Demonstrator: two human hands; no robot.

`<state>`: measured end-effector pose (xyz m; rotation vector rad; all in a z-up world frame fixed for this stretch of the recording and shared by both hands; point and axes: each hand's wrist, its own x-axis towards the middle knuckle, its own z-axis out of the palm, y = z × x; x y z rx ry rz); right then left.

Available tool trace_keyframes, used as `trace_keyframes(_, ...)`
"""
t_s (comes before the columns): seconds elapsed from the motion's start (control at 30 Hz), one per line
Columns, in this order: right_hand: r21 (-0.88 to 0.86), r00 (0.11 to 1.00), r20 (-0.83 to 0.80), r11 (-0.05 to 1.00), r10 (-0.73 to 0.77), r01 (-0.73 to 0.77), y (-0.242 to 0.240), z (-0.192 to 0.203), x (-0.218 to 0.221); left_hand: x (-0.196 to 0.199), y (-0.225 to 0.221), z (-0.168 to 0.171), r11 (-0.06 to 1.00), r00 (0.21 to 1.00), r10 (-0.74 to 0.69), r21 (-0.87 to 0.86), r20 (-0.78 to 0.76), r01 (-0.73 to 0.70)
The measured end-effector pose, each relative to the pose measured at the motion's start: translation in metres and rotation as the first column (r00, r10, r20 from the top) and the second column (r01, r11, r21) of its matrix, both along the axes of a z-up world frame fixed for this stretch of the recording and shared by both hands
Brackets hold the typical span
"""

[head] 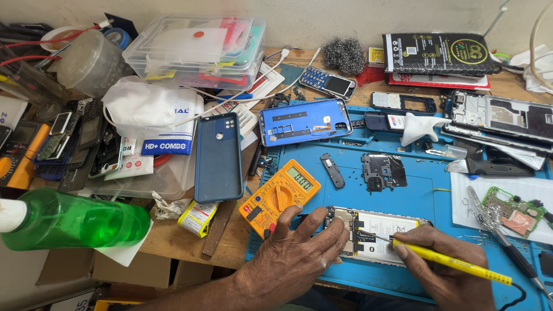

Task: The person uses a yellow soldering iron to work on the internal components of a disassembled smartphone placed on a blue mat. They repeatedly touch the iron to the circuit board and battery area while holding the device steady with their left hand. The workspace is cluttered with various phone parts, tools, and a multimeter.

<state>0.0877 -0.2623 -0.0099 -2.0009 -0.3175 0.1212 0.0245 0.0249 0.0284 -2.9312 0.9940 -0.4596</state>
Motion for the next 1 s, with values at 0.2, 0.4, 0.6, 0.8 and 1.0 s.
trace_keyframes(0.2, 0.02, 0.998, -0.055, 0.999, -0.027, 0.028, -0.002, -0.004, -0.001, 0.002, -0.001, 0.003, 1.0, 0.999, -0.004, 0.022, 0.038, 0.003)
trace_keyframes(0.4, 0.047, 1.0, 0.0, 0.999, 0.019, -0.018, -0.003, -0.006, 0.0, 0.003, -0.002, 0.004, 0.999, 1.0, -0.01, 0.034, 0.015, 0.01)
trace_keyframes(0.6, 0.029, 0.999, 0.027, 0.999, 0.028, -0.029, -0.001, -0.004, 0.0, 0.003, -0.002, -0.002, 1.0, 1.0, -0.01, 0.0, -0.014, 0.01)
trace_keyframes(0.8, 0.039, 1.0, 0.02, 0.999, 0.021, -0.021, 0.0, -0.001, 0.0, 0.002, -0.001, -0.007, 0.999, 0.998, -0.024, -0.047, -0.06, 0.021)
trace_keyframes(1.0, 0.084, 0.999, 0.025, 0.996, 0.022, -0.024, 0.001, -0.001, 0.0, 0.003, -0.001, -0.005, 1.0, 0.998, -0.031, -0.007, -0.056, 0.031)
